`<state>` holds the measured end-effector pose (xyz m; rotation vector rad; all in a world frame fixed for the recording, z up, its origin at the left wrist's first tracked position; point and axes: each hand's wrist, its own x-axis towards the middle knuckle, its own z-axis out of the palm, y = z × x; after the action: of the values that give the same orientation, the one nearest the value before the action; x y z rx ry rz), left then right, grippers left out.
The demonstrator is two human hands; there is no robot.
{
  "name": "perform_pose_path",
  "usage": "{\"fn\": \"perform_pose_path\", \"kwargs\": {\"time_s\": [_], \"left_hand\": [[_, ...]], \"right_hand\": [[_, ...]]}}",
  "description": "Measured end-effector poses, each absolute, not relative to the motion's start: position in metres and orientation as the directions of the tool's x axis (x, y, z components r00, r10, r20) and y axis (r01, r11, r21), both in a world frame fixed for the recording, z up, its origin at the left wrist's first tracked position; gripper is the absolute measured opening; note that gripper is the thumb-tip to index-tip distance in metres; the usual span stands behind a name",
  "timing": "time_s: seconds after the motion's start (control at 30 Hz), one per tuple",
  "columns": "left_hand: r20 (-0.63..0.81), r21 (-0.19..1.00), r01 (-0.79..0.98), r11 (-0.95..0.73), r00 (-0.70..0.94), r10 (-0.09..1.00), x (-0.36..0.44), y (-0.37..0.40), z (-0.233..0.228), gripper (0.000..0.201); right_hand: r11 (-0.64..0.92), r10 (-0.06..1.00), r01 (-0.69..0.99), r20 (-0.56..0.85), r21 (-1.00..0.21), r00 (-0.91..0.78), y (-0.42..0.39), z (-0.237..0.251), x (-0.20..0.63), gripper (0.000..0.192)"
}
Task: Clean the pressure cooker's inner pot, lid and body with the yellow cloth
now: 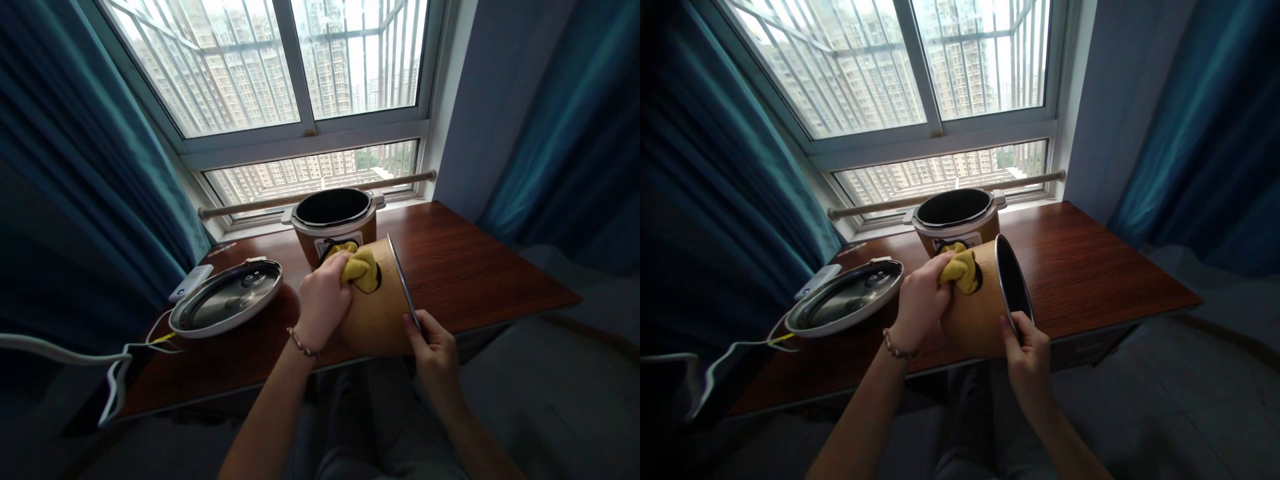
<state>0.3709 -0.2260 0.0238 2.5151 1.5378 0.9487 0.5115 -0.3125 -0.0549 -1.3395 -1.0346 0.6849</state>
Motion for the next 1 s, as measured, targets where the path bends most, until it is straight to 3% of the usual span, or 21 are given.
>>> {"fn": "perform_pose_path", "kwargs": {"time_s": [0.2,0.43,0.53,0.67,0.77,0.9,1.0], "left_hand": [[0.443,0.383,0.597,-0.705,0.550,0.707,0.383,-0.250,0.027,0.054],[0.353,0.375,0.813,-0.446,0.319,0.880,0.359,-0.194,0.035,0.040],[0.301,0.488,0.690,-0.534,0.441,0.845,0.356,-0.188,0.046,0.038],[0.352,0.566,0.530,-0.632,0.538,0.766,0.367,-0.211,0.054,0.040],[0.330,0.531,0.613,-0.585,0.486,0.809,0.365,-0.206,0.049,0.038],[0.232,0.453,0.795,-0.404,0.332,0.914,0.348,-0.169,0.039,0.034],[0.215,0.410,0.817,-0.405,0.345,0.914,0.344,-0.164,0.041,0.029]], "right_hand": [[0.173,0.895,0.163,0.225,-0.971,0.386,-0.314,-0.063,0.511,0.028],[0.201,0.885,0.266,0.291,-0.943,0.363,-0.318,-0.060,0.510,0.030],[0.240,0.877,0.315,0.344,-0.918,0.334,-0.324,-0.065,0.506,0.028],[0.279,0.858,0.334,0.390,-0.900,0.334,-0.329,-0.074,0.506,0.026],[0.282,0.839,0.344,0.404,-0.895,0.363,-0.329,-0.078,0.509,0.025],[0.307,0.826,0.363,0.436,-0.880,0.358,-0.329,-0.081,0.513,0.022],[0.348,0.789,0.390,0.491,-0.853,0.369,-0.331,-0.087,0.511,0.017]]}}
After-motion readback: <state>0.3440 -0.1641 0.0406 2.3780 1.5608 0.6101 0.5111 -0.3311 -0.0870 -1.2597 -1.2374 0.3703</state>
